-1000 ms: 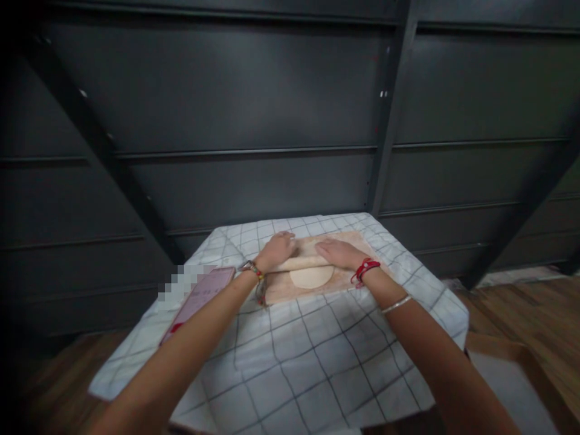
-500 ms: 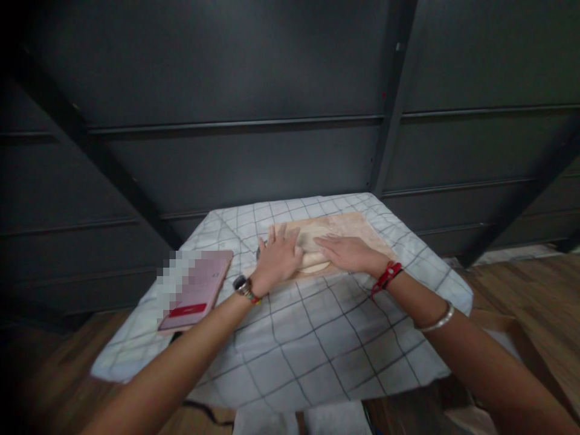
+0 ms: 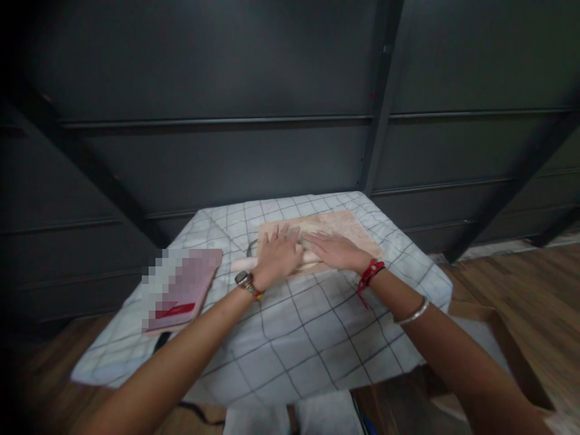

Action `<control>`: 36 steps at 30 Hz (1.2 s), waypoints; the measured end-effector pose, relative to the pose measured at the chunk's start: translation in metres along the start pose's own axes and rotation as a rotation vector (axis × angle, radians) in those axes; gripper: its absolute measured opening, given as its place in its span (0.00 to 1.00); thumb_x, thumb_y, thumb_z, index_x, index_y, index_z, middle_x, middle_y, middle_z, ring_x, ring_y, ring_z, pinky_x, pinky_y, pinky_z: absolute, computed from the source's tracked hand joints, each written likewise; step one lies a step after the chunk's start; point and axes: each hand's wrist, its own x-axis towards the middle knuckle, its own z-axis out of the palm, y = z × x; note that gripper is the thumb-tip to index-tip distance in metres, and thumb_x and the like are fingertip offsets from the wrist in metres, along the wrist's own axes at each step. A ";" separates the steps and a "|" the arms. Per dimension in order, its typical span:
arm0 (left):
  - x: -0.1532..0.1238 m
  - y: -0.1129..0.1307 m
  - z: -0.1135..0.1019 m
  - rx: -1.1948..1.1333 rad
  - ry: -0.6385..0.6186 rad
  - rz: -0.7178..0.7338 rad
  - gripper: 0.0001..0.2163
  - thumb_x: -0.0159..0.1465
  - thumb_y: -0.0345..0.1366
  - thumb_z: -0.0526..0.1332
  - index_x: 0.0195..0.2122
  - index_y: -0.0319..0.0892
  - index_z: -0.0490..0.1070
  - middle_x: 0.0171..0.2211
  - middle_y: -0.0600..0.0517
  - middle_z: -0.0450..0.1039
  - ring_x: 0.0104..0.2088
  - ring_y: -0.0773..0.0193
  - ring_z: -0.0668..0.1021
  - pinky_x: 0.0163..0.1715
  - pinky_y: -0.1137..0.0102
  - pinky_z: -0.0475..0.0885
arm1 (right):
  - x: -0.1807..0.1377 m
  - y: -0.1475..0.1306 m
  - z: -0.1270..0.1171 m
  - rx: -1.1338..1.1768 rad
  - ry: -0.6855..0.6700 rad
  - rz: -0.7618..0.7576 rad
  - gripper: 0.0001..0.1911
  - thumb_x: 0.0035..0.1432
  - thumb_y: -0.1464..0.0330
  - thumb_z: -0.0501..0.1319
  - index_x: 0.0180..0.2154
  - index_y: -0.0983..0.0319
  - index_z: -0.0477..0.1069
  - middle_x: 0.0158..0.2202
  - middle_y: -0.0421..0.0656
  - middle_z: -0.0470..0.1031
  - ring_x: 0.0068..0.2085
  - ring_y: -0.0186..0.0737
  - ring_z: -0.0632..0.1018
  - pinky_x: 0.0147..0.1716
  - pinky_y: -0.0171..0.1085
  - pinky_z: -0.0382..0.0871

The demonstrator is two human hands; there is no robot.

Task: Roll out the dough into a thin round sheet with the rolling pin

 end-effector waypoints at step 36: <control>-0.005 0.003 0.008 -0.107 0.094 0.040 0.25 0.66 0.33 0.44 0.62 0.26 0.55 0.63 0.35 0.56 0.64 0.53 0.59 0.62 0.61 0.55 | -0.005 -0.014 -0.004 -0.115 -0.008 0.109 0.29 0.65 0.63 0.40 0.64 0.60 0.58 0.65 0.44 0.58 0.65 0.49 0.58 0.62 0.55 0.51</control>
